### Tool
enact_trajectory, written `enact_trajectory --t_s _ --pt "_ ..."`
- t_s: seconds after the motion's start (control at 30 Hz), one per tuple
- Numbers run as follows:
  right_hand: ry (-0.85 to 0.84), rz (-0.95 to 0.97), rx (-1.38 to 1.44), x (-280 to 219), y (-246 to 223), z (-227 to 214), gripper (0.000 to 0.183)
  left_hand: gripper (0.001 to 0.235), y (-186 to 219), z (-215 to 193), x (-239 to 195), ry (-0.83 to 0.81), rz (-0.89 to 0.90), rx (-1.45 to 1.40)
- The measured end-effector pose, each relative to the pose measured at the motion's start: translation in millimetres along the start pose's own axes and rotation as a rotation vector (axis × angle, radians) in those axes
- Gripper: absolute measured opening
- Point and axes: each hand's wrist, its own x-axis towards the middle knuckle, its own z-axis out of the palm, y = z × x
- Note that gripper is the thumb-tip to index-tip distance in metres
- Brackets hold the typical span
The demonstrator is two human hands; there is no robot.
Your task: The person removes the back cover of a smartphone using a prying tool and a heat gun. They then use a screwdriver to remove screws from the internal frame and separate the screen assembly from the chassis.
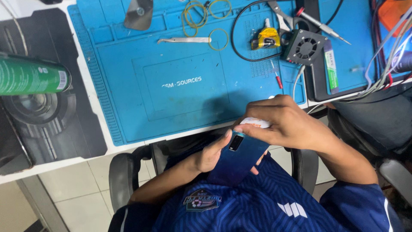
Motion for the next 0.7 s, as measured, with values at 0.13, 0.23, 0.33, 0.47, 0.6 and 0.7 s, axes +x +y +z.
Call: enact_trajectory --t_s 0.13,0.23,0.33,0.47,0.6,0.7 --pt "-0.056 0.04 0.003 7.1 1.8 -1.0 0.023 0.081 -0.1 0.0 -0.2 0.034 0.033 0.015" --pt "-0.071 0.037 -0.012 13.8 4.0 -2.3 0.025 0.079 3.3 -2.2 1.8 0.041 0.056 0.043" --pt "-0.067 0.064 0.001 13.7 5.8 -0.8 0.025 0.079 1.6 -4.1 2.5 0.042 0.057 0.012" --pt "-0.063 0.082 0.041 7.0 5.0 -5.6 0.027 0.084 -0.3 -3.5 1.6 0.03 0.126 -0.086" --pt "0.002 0.106 0.037 -2.1 1.4 -3.0 0.025 0.07 4.1 0.5 -3.6 0.038 0.245 -0.018" --pt "0.122 0.099 0.058 -8.5 -0.3 1.9 0.02 0.072 10.5 8.2 0.6 0.125 0.305 0.006"
